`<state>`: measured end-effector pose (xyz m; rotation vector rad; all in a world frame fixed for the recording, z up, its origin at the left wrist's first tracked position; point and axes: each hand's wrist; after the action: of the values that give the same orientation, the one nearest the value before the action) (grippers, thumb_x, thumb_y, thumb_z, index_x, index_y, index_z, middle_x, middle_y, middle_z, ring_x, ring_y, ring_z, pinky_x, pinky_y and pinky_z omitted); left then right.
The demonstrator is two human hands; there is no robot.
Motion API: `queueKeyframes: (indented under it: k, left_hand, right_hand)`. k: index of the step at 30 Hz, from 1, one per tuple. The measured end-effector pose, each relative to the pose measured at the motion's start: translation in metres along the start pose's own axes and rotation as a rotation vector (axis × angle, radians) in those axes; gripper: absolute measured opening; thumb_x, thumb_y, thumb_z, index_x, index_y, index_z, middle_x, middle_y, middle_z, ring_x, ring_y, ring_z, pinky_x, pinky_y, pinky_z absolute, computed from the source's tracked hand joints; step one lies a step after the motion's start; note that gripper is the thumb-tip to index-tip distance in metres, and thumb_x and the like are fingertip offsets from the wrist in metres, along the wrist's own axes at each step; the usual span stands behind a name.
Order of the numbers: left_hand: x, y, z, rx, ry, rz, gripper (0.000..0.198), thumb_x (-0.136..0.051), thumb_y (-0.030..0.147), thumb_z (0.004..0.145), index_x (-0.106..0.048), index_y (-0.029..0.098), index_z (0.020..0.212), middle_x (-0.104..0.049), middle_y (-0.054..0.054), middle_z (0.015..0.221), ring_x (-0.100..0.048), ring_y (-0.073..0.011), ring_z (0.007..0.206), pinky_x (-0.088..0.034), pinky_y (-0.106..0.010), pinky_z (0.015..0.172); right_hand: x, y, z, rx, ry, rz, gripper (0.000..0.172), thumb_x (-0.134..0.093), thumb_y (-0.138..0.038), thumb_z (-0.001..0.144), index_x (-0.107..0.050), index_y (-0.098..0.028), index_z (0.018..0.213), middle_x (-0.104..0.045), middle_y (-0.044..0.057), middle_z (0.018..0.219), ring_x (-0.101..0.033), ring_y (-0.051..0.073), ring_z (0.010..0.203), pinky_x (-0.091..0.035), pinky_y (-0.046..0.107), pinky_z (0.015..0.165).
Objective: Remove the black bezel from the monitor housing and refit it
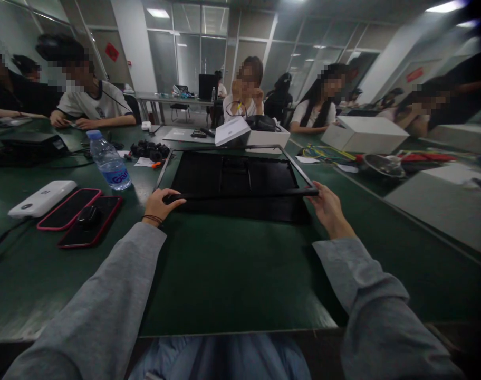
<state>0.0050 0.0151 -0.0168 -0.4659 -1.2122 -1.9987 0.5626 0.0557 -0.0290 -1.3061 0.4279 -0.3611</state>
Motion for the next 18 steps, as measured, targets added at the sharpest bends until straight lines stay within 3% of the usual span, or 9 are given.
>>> queueKeyframes:
  k: [3,6,8,15,18]
  left_hand:
    - [-0.003,0.003,-0.001,-0.075,-0.025,0.036,0.030,-0.083,0.050,0.076,-0.077,0.025,0.091,-0.078,-0.005,0.098,-0.067,-0.0245,0.094,-0.052,-0.040,0.092]
    - [-0.004,0.006,-0.002,-0.131,-0.031,0.062,0.029,-0.083,0.049,0.077,-0.077,0.025,0.091,-0.078,-0.006,0.100,-0.067,-0.0251,0.095,-0.051,-0.041,0.093]
    - [-0.003,0.007,-0.002,-0.145,-0.044,0.076,0.030,-0.082,0.051,0.078,-0.077,0.025,0.092,-0.078,-0.007,0.101,-0.067,-0.0257,0.097,-0.051,-0.043,0.095]
    - [-0.002,0.006,-0.001,-0.129,-0.156,0.057,0.036,-0.079,0.057,0.079,-0.076,0.026,0.097,-0.078,-0.006,0.106,-0.068,-0.0265,0.103,-0.050,-0.045,0.098]
    - [-0.005,0.007,-0.002,-0.109,-0.219,0.093,0.033,-0.079,0.053,0.081,-0.076,0.027,0.100,-0.078,-0.005,0.110,-0.067,-0.0271,0.108,-0.047,-0.047,0.100]
  right_hand:
    - [0.001,-0.011,-0.006,-0.034,-0.149,-0.047,0.047,-0.067,-0.065,0.082,-0.068,-0.025,0.107,-0.077,0.009,0.099,-0.075,0.026,0.100,-0.063,0.043,0.090]
    - [-0.008,-0.016,-0.016,0.059,-0.171,-0.197,0.062,-0.086,-0.049,0.068,-0.066,-0.023,0.120,-0.078,0.009,0.103,-0.075,0.028,0.103,-0.062,0.045,0.095]
    - [-0.011,-0.014,-0.018,0.109,-0.186,-0.269,0.068,-0.087,-0.042,0.066,-0.065,-0.022,0.128,-0.077,0.009,0.108,-0.074,0.029,0.105,-0.061,0.047,0.098]
    - [-0.003,0.004,-0.018,0.280,-0.094,-0.540,0.063,-0.069,-0.034,0.080,-0.061,-0.017,0.140,-0.077,0.011,0.102,-0.074,0.030,0.099,-0.057,0.056,0.102]
    - [-0.004,0.008,-0.027,0.380,-0.053,-0.626,0.060,-0.060,-0.031,0.085,-0.060,-0.014,0.142,-0.077,0.013,0.108,-0.073,0.031,0.107,-0.054,0.056,0.107]
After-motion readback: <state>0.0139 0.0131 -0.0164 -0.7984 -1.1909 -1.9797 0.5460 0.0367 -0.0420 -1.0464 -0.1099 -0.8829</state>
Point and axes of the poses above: each hand's wrist, its own z-axis towards the middle knuckle, its own x-axis out of the back of the hand, y = z × x
